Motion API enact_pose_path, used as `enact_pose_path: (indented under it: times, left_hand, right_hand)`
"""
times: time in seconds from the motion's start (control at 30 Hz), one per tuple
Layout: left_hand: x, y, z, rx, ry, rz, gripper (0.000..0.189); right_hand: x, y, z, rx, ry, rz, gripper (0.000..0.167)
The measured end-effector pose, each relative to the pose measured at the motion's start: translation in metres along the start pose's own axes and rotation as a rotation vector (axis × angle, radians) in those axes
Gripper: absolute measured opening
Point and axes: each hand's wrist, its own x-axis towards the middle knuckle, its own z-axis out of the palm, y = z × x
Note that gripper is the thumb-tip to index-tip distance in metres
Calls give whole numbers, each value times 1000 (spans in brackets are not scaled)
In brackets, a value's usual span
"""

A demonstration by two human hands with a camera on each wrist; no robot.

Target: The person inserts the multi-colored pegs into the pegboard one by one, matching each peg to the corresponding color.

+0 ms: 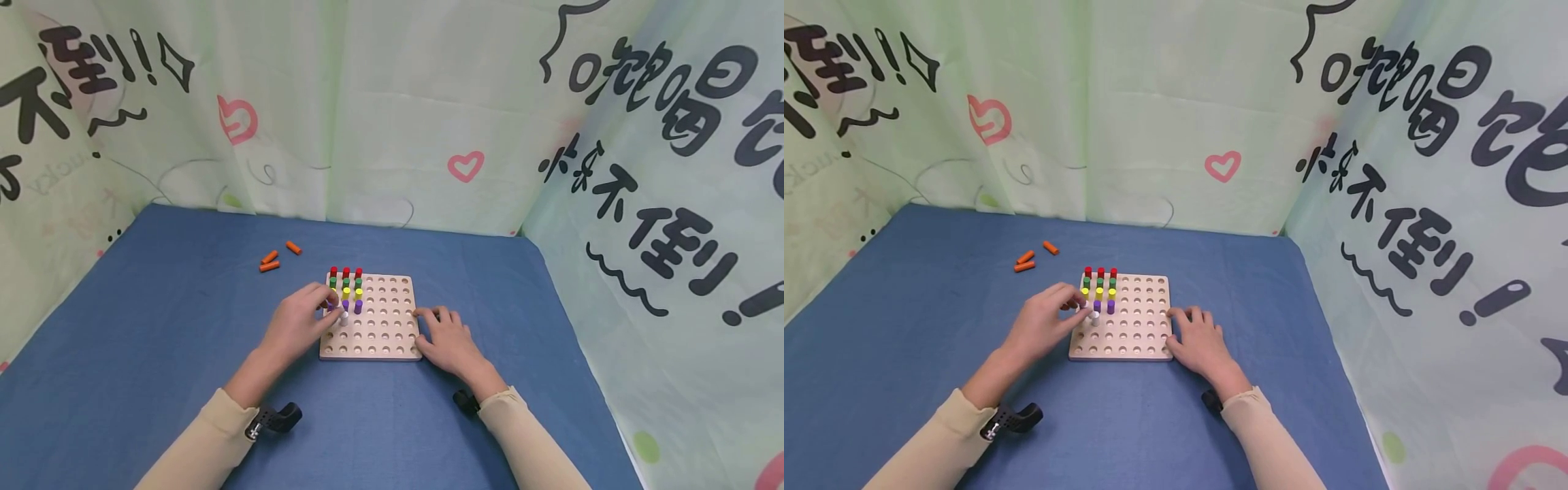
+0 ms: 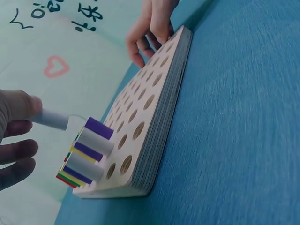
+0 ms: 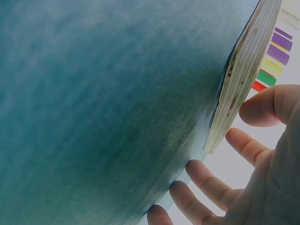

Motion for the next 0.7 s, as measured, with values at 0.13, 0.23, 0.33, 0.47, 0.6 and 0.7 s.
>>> enact_pose_path:
  times: [0.13, 0.23, 0.33, 0.47, 0.6, 0.7]
  left_hand:
    - [4, 1, 6, 22, 12, 46, 15]
    - [7, 2, 11, 39, 11, 63, 14]
    - [11, 4, 15, 52, 5, 86, 12]
    - [13, 4, 20, 82, -9, 102, 11]
    - [13, 2, 24, 118, -24, 77, 11]
    - [14, -1, 28, 141, -30, 77, 10]
  right_hand:
    - [0, 0, 0, 4, 0, 0, 48]
    - [0, 1, 0, 7, -2, 0, 48]
    - [-1, 2, 1, 9, -1, -2, 47]
    - [-1, 3, 1, 8, 5, -6, 47]
    - [-1, 3, 1, 6, 6, -12, 47]
    - [-1, 2, 1, 8, 7, -14, 47]
